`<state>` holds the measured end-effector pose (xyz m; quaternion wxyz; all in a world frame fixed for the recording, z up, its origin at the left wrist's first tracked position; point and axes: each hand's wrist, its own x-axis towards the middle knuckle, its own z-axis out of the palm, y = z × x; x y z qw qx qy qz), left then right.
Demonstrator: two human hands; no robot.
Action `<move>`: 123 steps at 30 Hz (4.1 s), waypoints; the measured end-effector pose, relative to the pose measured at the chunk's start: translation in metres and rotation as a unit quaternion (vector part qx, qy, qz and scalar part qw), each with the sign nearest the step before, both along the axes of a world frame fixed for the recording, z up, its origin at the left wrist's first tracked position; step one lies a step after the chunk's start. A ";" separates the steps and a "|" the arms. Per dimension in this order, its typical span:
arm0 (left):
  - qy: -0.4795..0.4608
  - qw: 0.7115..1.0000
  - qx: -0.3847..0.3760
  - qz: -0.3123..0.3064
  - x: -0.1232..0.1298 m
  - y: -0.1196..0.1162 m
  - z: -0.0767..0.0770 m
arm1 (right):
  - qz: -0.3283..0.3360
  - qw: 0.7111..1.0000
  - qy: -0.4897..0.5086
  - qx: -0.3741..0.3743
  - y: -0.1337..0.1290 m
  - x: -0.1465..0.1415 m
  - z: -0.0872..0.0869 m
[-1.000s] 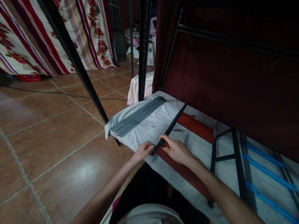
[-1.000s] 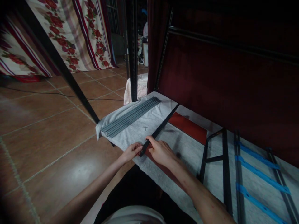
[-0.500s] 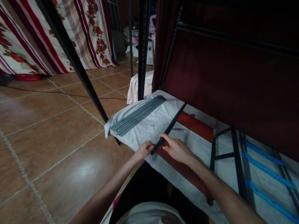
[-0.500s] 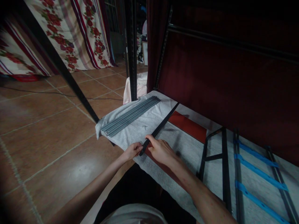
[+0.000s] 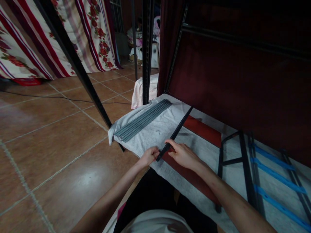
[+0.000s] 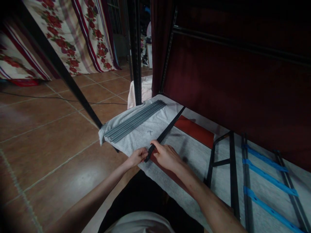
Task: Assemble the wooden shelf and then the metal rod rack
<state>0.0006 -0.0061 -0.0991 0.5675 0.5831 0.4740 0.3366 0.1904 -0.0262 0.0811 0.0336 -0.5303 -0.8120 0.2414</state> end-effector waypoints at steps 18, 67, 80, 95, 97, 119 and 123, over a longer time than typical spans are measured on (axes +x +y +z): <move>0.000 0.999 0.049 -0.007 0.001 -0.001 -0.002 | 0.001 1.000 0.015 0.001 0.000 0.001 -0.002; -0.003 0.999 -0.011 -0.031 -0.001 0.008 -0.005 | 0.010 1.000 0.002 0.023 0.001 0.000 -0.006; 0.031 0.999 0.033 -0.011 0.002 0.010 -0.010 | 0.026 0.999 -0.003 0.022 0.002 -0.003 -0.009; 0.078 0.991 0.100 -0.050 -0.004 0.010 -0.007 | 0.019 0.999 0.010 0.026 -0.002 -0.002 -0.012; 0.092 0.988 0.115 -0.049 -0.005 0.009 -0.003 | 0.018 1.000 0.012 0.023 -0.003 -0.001 -0.012; 0.232 0.922 0.279 -0.134 -0.015 0.017 -0.009 | -0.058 0.982 0.008 0.178 -0.068 0.003 -0.021; 0.244 0.909 0.306 -0.144 -0.019 0.026 -0.015 | -0.112 0.974 0.016 0.197 -0.110 0.030 -0.027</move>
